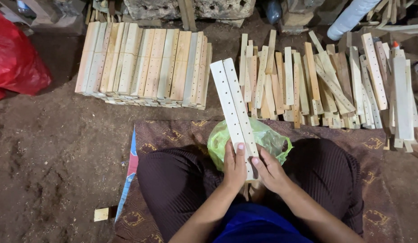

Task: A person is threading a thin string through pre-drilled holes in wooden slats to assemble them, then stacking the finished pieces in a workshop.

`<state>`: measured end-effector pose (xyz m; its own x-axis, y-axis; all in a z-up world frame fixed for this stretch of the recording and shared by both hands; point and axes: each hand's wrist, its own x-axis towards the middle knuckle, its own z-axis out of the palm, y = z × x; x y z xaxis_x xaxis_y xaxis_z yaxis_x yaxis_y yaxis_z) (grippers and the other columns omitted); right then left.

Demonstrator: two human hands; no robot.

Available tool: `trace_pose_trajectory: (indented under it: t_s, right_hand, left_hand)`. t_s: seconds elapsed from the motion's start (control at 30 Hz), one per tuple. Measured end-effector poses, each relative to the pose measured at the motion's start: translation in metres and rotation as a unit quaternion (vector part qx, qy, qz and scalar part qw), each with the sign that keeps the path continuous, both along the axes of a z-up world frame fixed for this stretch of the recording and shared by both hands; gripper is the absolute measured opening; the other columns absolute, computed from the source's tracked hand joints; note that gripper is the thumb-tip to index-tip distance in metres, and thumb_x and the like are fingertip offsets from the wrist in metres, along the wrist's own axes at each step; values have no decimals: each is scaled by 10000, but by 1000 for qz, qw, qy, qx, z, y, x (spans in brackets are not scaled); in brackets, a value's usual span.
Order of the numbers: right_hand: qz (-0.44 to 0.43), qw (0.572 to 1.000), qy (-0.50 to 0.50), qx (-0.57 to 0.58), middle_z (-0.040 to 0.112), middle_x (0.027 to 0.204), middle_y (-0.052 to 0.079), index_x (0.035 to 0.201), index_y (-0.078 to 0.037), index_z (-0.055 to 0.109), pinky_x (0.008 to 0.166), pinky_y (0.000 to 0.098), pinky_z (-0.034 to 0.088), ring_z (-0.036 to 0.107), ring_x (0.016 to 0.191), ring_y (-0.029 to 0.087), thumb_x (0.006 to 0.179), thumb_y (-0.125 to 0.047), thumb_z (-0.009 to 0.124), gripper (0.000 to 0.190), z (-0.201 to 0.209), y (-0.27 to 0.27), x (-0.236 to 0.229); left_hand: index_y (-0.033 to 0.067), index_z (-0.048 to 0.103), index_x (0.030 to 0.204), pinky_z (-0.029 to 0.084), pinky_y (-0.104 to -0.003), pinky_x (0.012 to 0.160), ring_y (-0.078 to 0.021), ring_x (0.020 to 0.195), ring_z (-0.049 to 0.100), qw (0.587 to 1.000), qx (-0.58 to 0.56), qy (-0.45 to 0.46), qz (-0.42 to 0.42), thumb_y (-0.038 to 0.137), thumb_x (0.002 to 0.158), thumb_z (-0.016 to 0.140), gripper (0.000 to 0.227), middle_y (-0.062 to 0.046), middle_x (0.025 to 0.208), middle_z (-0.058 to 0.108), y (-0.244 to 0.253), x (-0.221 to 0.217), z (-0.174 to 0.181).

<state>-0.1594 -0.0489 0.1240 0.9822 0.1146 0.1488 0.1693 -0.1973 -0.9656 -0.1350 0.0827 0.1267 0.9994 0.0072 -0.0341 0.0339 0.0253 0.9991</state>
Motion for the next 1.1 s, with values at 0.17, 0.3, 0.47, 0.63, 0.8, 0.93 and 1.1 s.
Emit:
trace_pose_trajectory:
  t_s: [0.17, 0.3, 0.47, 0.63, 0.8, 0.93, 1.1]
  right_hand:
    - [23, 998, 55, 24, 714, 1233, 152, 1433, -43, 573, 1015, 468, 487, 621, 1111, 187, 1026, -227, 517, 450, -9, -2, 2]
    - [-7, 991, 113, 77, 669, 1193, 140, 1431, -23, 527, 997, 470, 487, 565, 1062, 202, 1024, -190, 528, 440, -18, 5, -2]
    - [7, 985, 137, 107, 705, 935, 52, 1214, -37, 645, 722, 312, 542, 604, 805, 142, 929, -129, 687, 302, -19, -7, 2]
    - [61, 973, 164, 148, 732, 790, 42, 1042, -45, 701, 598, 296, 550, 651, 669, 120, 859, -177, 789, 243, -7, -10, 9]
    - [73, 978, 154, 117, 728, 732, 72, 987, 1, 712, 548, 282, 555, 670, 618, 141, 829, -137, 829, 240, -8, -9, 8]
    - [-90, 869, 255, 414, 741, 999, 170, 1215, -7, 637, 678, 406, 620, 746, 834, 276, 929, -825, 336, 917, -79, -14, 21]
    - [-198, 701, 317, 607, 728, 1073, 264, 1159, 16, 679, 780, 527, 630, 740, 915, 395, 814, -896, 459, 1000, -14, 19, 15]
  left_hand:
    - [-8, 488, 1320, 486, -417, 863, -211, 946, 536, 999, -3, -40, 1, 265, 989, 676, 468, -135, 1008, 578, 4, 3, -7]
    - [-16, 486, 1291, 480, -460, 856, -345, 928, 605, 995, 37, -86, 27, 308, 969, 705, 507, -199, 976, 559, -5, 2, -23]
    - [-14, 442, 1311, 457, -456, 923, -296, 987, 551, 996, -22, -83, -36, 386, 1076, 382, 468, -153, 1007, 481, 3, 1, -8]
    - [11, 505, 1279, 522, -361, 864, -213, 1045, 600, 990, -131, 16, -42, 289, 1024, 604, 389, -102, 1100, 595, 14, 27, 13]
    - [-21, 685, 1104, 663, -497, 758, -363, 890, 761, 950, -296, 98, 17, 164, 885, 785, 303, -245, 1061, 750, 25, 59, 19]
    - [-40, 689, 1109, 654, -534, 771, -374, 888, 755, 942, -319, 57, 89, 138, 869, 792, 316, -242, 1051, 757, 20, 56, 32]
    - [-105, 684, 1138, 638, -547, 827, -378, 966, 740, 930, -330, 42, 156, 100, 921, 728, 302, -268, 1088, 746, 11, 41, 32]
